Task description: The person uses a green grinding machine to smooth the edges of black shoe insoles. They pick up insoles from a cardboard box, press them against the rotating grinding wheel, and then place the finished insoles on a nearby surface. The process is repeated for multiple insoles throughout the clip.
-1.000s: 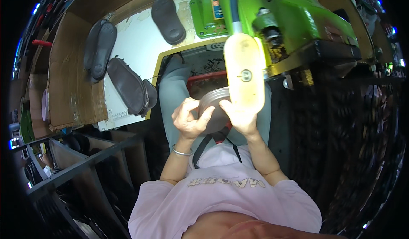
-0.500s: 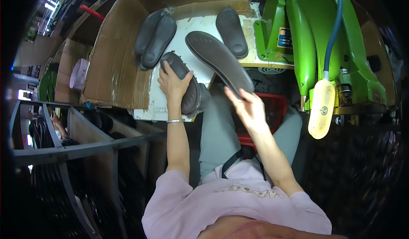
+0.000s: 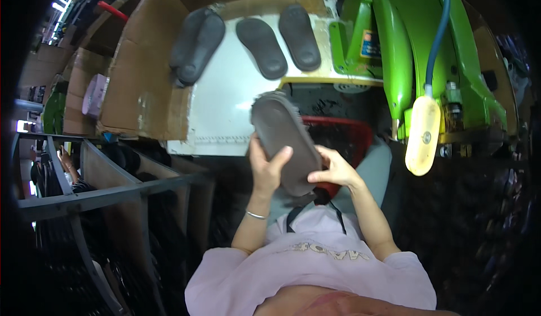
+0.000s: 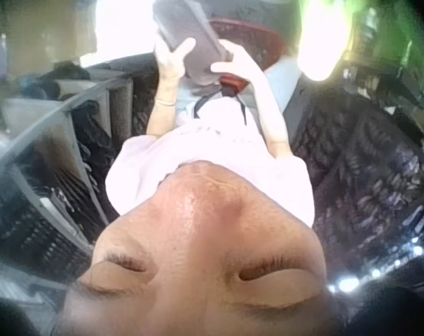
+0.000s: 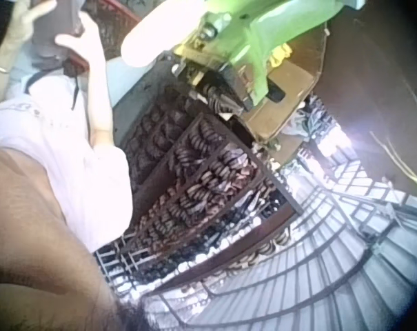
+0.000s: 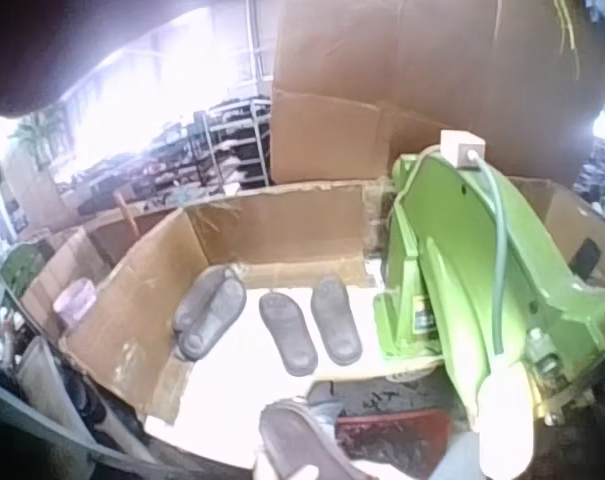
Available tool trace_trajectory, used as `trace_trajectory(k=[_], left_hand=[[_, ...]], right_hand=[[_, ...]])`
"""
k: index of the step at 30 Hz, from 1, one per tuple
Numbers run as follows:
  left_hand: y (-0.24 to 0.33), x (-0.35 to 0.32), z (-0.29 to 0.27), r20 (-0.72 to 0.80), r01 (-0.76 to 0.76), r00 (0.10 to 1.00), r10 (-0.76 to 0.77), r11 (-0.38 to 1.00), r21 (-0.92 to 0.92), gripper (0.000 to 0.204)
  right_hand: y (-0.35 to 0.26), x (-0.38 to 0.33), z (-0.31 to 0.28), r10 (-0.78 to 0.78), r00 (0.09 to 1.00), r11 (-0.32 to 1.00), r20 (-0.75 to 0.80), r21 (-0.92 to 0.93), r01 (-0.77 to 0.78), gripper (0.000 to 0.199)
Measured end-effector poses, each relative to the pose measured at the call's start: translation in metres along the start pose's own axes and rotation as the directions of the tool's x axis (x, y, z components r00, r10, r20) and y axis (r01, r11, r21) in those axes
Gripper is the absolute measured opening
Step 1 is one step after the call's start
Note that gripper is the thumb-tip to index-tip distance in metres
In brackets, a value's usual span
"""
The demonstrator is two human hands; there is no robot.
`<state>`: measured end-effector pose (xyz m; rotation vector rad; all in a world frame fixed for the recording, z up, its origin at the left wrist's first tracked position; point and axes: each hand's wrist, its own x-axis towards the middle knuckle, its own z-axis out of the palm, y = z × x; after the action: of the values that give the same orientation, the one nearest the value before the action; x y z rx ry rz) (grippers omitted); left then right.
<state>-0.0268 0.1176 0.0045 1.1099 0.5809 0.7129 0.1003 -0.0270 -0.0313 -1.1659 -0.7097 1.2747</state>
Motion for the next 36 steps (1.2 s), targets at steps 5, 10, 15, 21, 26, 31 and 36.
trace_trajectory(k=[5, 10, 15, 21, 26, 31, 36], left_hand=[[-0.032, -0.024, 0.062, 0.305, 0.004, 0.952, -0.018, 0.999, 0.044, 0.042], [-0.047, -0.034, 0.131, 0.574, 0.074, 0.804, -0.155, 0.984, 0.161, 0.031], [-0.026, -0.011, 0.188, 0.499, 0.115, 0.800, -0.334, 0.901, 0.418, 0.016], [-0.021, -0.026, 0.170, 0.458, 0.002, 0.880, -0.123, 0.967, 0.256, 0.007], [-0.043, -0.032, 0.150, 0.427, 0.034, 0.894, -0.138, 0.970, 0.242, 0.014], [-0.060, -0.030, 0.138, 0.422, -0.045, 0.906, -0.039, 0.981, 0.188, 0.026], [-0.047, -0.019, 0.131, 0.500, 0.084, 0.862, -0.079, 0.996, 0.012, 0.032]], right_hand=[[0.062, -0.114, -0.015, 0.168, 0.950, 0.986, -0.263, 0.025, -0.167, 0.047], [0.071, -0.158, -0.008, 0.096, 0.851, 0.991, -0.516, 0.132, -0.032, 0.048], [0.070, -0.157, 0.007, 0.081, 0.834, 0.988, -0.547, 0.152, 0.004, 0.052], [0.071, -0.184, 0.009, -0.099, 0.803, 0.991, -0.588, 0.010, 0.130, 0.052], [0.072, -0.233, -0.012, -0.018, 0.706, 0.967, -0.708, 0.169, 0.193, 0.053], [0.039, -0.246, -0.056, -0.183, 0.455, 0.886, -0.872, 0.055, 0.461, 0.043], [-0.004, -0.229, -0.108, -0.298, 0.380, 0.877, -0.876, -0.094, 0.472, 0.040]])
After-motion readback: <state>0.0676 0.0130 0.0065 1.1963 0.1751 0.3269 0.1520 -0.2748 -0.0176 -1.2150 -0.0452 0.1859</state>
